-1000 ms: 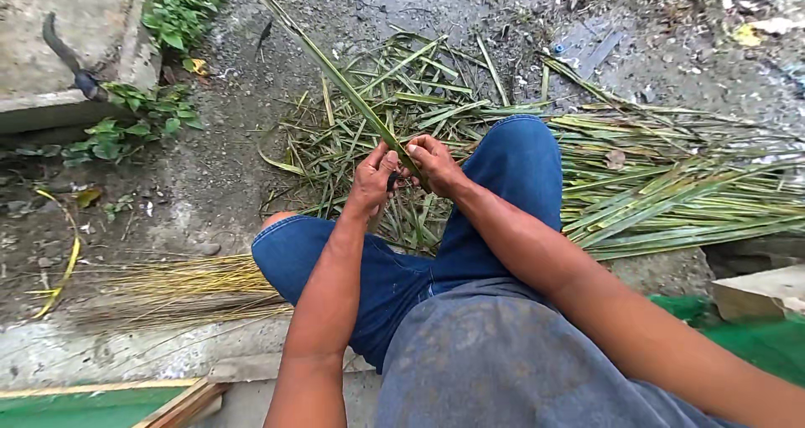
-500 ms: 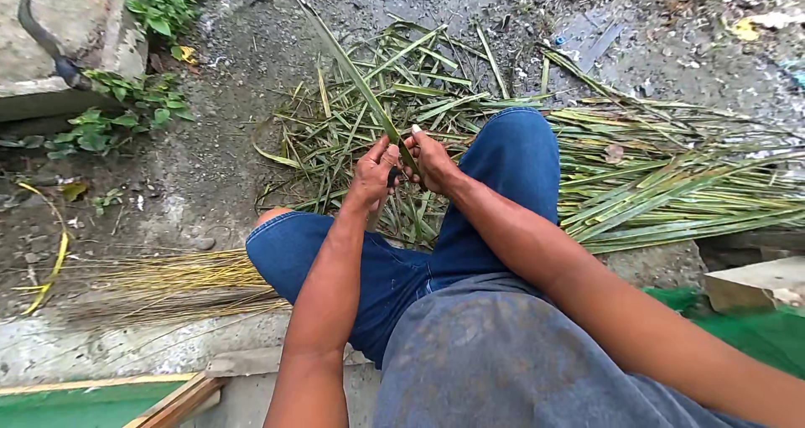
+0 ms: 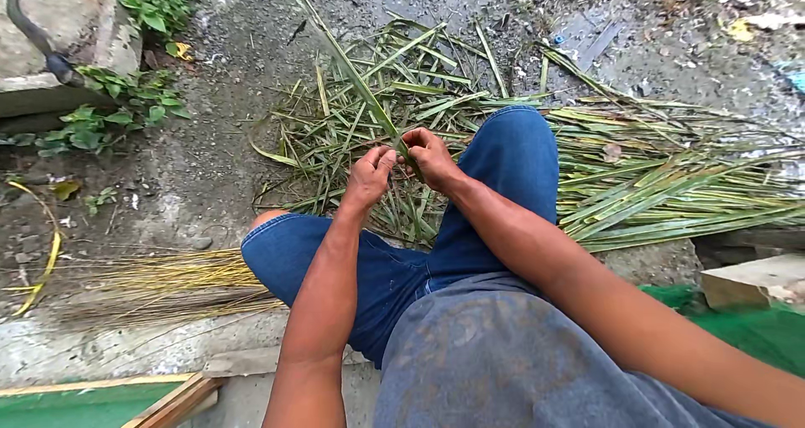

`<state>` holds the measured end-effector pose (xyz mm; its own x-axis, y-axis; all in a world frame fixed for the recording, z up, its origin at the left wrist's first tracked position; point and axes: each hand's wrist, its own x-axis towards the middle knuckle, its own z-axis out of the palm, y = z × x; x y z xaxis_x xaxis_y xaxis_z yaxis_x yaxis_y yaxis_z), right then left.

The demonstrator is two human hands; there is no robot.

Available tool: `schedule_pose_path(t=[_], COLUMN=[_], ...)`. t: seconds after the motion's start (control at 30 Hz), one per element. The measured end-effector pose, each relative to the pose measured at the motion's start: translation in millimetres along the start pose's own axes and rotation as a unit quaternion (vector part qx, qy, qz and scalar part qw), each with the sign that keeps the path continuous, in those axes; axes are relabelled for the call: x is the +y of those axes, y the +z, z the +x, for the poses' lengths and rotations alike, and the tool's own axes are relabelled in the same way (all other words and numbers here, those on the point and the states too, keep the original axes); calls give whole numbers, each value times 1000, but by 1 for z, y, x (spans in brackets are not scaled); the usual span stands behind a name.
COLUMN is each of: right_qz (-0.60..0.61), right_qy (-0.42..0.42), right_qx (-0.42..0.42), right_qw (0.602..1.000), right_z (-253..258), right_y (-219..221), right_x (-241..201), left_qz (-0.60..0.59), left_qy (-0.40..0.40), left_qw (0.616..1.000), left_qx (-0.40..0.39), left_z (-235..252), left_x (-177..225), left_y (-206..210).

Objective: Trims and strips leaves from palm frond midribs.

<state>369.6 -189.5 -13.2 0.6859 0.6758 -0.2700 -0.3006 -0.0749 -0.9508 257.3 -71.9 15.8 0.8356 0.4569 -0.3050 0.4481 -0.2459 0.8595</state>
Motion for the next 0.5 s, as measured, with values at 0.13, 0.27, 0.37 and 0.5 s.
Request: schedule_pose_path(t=[0.13, 0.27, 0.37, 0.5], right_qz=[23, 40, 49, 45], right_qy=[22, 43, 40, 20], right_qx=[11, 16, 15, 13], right_qw=[999, 998, 998, 999], right_z=[0, 1, 1, 2], right_y=[-1, -5, -6, -8], right_x=[-2, -5, -5, -3], left_qz=[7, -225, -192, -112], left_qy=[-24, -66, -58, 9], left_qw=[994, 951, 972, 994], left_qx=[103, 202, 124, 4], left_z=[12, 14, 7, 4], left_x=[-11, -2, -2, -1], left_y=[-13, -27, -17, -1])
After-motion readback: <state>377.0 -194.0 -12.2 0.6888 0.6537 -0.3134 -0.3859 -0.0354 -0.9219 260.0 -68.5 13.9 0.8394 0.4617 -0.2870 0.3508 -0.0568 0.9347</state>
